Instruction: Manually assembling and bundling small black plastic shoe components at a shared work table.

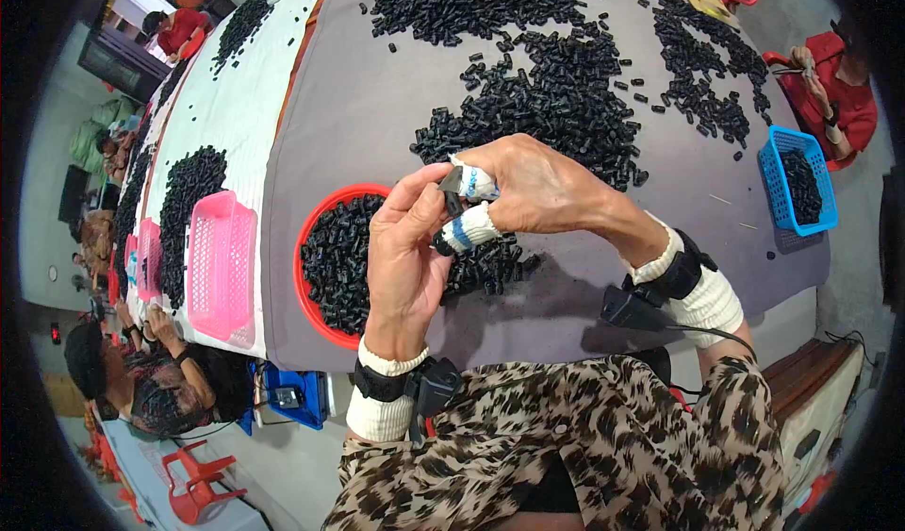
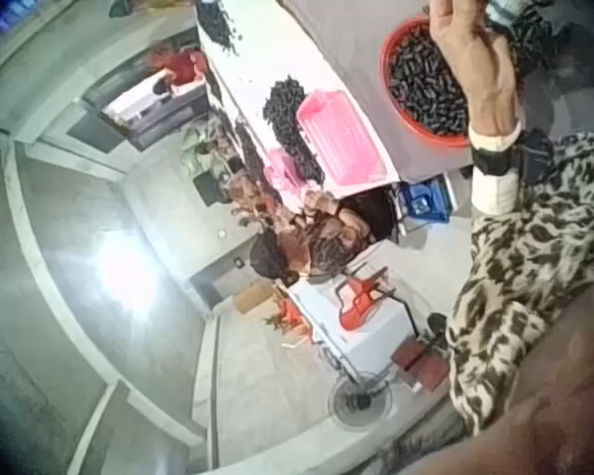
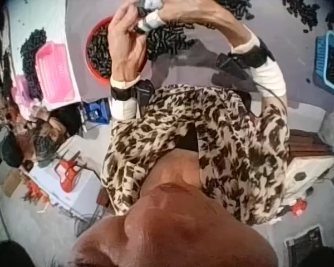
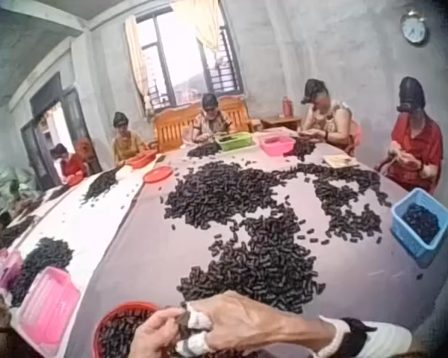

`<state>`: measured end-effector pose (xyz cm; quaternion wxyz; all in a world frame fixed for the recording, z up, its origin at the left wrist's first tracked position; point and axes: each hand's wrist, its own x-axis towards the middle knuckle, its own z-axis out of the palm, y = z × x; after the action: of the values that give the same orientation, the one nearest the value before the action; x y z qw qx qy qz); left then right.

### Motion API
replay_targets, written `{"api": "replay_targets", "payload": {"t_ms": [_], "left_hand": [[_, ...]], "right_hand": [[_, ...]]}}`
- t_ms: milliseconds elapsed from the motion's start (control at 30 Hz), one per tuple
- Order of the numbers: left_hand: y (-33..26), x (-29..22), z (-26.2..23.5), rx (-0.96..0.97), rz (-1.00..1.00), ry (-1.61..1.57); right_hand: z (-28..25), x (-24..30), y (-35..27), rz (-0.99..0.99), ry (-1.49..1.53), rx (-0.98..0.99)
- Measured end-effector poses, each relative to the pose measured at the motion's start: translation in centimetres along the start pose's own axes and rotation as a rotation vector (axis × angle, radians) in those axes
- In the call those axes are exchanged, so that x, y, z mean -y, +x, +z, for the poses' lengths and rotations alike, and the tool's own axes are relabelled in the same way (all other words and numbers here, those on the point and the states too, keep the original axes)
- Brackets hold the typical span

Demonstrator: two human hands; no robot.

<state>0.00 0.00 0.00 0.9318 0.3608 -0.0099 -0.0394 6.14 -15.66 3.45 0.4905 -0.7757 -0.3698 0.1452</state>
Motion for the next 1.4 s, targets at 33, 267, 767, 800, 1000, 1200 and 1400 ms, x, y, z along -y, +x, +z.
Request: {"api": "replay_targets", "payload": {"t_ms": [33, 267, 767, 800, 1000, 1200, 1400], "left_hand": [[0.0, 0.0, -0.2, 0.018, -0.002, -0.011], [0.0, 0.3, 0.1, 0.002, -0.005, 0.0], [-0.1, -0.2, 0.3, -0.036, -0.004, 0.057], [-0.1, -0.2, 0.6, -0.056, -0.01, 0.074], [-0.8, -3.0, -3.9, -0.299, 0.232, 0.711], [0.0, -1.0, -5.9, -0.304, 0.157, 1.04], [3.3, 7.1, -5.0, -0.06, 0.066, 1.403]], "right_hand": [[-0.1, 0.0, 0.0, 0.023, -0.022, 0.022], [0.1, -0.4, 0.0, -0.019, 0.041, 0.037], [0.4, -0.5, -0.2, 0.028, -0.038, 0.051], [0.3, -0.7, -0.4, 0.039, -0.037, 0.041], [-1.0, -2.0, -0.2, -0.094, -0.065, -0.064], [-4.0, -4.4, -2.9, 0.168, 0.018, -0.242], [-4.0, -5.4, -5.4, 0.338, 0.151, -0.249]]}}
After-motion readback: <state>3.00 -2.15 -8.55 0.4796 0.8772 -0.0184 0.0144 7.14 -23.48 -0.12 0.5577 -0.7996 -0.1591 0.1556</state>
